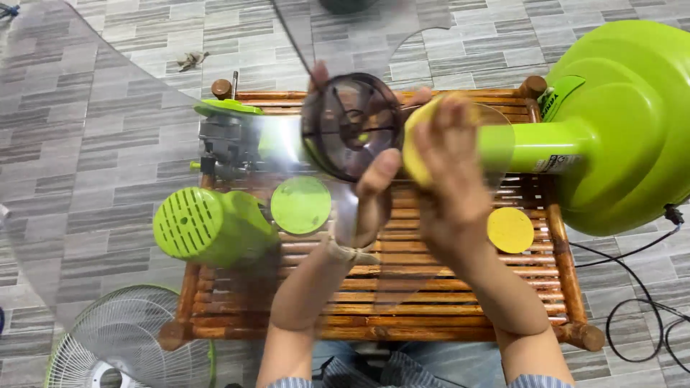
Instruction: Cleaning disassembled electric fan parts using a sponge
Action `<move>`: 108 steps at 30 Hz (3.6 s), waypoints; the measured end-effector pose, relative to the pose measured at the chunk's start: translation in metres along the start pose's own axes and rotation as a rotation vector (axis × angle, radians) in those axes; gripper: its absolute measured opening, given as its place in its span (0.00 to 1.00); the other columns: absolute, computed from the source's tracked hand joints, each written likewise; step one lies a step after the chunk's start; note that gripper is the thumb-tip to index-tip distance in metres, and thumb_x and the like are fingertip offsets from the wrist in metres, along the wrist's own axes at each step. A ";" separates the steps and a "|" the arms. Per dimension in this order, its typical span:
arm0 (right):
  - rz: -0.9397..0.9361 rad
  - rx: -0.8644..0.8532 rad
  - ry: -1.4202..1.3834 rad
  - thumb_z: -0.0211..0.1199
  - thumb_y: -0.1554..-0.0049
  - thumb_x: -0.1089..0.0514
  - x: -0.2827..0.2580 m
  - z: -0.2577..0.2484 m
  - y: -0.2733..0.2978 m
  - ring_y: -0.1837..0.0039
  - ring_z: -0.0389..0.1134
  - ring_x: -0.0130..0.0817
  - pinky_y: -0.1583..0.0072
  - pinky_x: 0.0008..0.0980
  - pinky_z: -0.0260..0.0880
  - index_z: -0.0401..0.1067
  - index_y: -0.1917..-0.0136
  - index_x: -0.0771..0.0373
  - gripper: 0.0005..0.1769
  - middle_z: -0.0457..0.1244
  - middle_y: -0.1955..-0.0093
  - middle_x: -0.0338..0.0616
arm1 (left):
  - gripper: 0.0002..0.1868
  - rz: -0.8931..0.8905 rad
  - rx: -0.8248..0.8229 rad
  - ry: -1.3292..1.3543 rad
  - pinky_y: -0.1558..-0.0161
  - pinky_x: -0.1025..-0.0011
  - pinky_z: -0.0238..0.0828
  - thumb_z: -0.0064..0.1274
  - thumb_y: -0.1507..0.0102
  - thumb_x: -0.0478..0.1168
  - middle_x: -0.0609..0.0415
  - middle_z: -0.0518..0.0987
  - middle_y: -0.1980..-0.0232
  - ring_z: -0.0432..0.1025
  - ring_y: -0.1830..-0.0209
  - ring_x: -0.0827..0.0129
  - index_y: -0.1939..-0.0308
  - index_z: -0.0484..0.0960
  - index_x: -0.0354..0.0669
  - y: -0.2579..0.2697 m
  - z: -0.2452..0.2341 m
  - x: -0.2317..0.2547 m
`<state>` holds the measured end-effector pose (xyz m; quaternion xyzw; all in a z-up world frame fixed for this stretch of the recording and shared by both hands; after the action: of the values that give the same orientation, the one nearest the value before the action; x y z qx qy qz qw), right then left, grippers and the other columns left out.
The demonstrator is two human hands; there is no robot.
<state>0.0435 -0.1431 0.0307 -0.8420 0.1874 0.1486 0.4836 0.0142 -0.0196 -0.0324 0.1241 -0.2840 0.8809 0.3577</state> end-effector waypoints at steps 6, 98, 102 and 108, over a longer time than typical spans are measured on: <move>-0.129 -0.221 -0.078 0.55 0.48 0.69 -0.024 -0.003 0.002 0.19 0.54 0.55 0.16 0.57 0.46 0.70 0.32 0.72 0.30 0.57 0.24 0.63 | 0.46 -0.244 -0.167 -0.026 0.28 0.69 0.66 0.50 0.37 0.39 0.46 0.64 0.20 0.68 0.30 0.69 0.16 0.49 0.42 -0.025 0.007 0.016; 0.776 0.036 0.318 0.64 0.33 0.55 0.081 -0.197 0.388 0.42 0.68 0.52 0.43 0.46 0.66 0.66 0.31 0.69 0.22 0.65 0.40 0.58 | 0.36 0.327 0.643 -0.400 0.54 0.71 0.61 0.31 0.48 0.76 0.59 0.72 0.71 0.66 0.67 0.69 0.71 0.76 0.49 0.292 -0.258 0.289; 0.797 0.056 0.340 0.65 0.33 0.56 0.089 -0.195 0.392 0.42 0.68 0.53 0.43 0.46 0.67 0.67 0.31 0.70 0.22 0.65 0.40 0.60 | 0.34 0.437 0.673 -0.377 0.56 0.70 0.67 0.30 0.42 0.71 0.58 0.75 0.69 0.71 0.66 0.70 0.58 0.78 0.49 0.299 -0.269 0.291; 0.921 0.048 0.318 0.61 0.33 0.53 0.100 -0.188 0.398 0.41 0.67 0.55 0.43 0.49 0.66 0.65 0.30 0.68 0.24 0.65 0.39 0.61 | 0.36 0.409 0.629 -0.467 0.45 0.66 0.67 0.28 0.42 0.71 0.59 0.77 0.66 0.71 0.61 0.70 0.61 0.80 0.49 0.297 -0.269 0.284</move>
<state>-0.0380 -0.5080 -0.2224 -0.6726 0.6153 0.2122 0.3522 -0.4008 0.1249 -0.2523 0.3639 -0.0941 0.9255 0.0473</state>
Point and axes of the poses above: each hand's wrist, its own y-axis away from the middle knuckle, its own z-axis out of the palm, x = y × z, the point moved 2 cm from there along -y, towards the middle knuckle
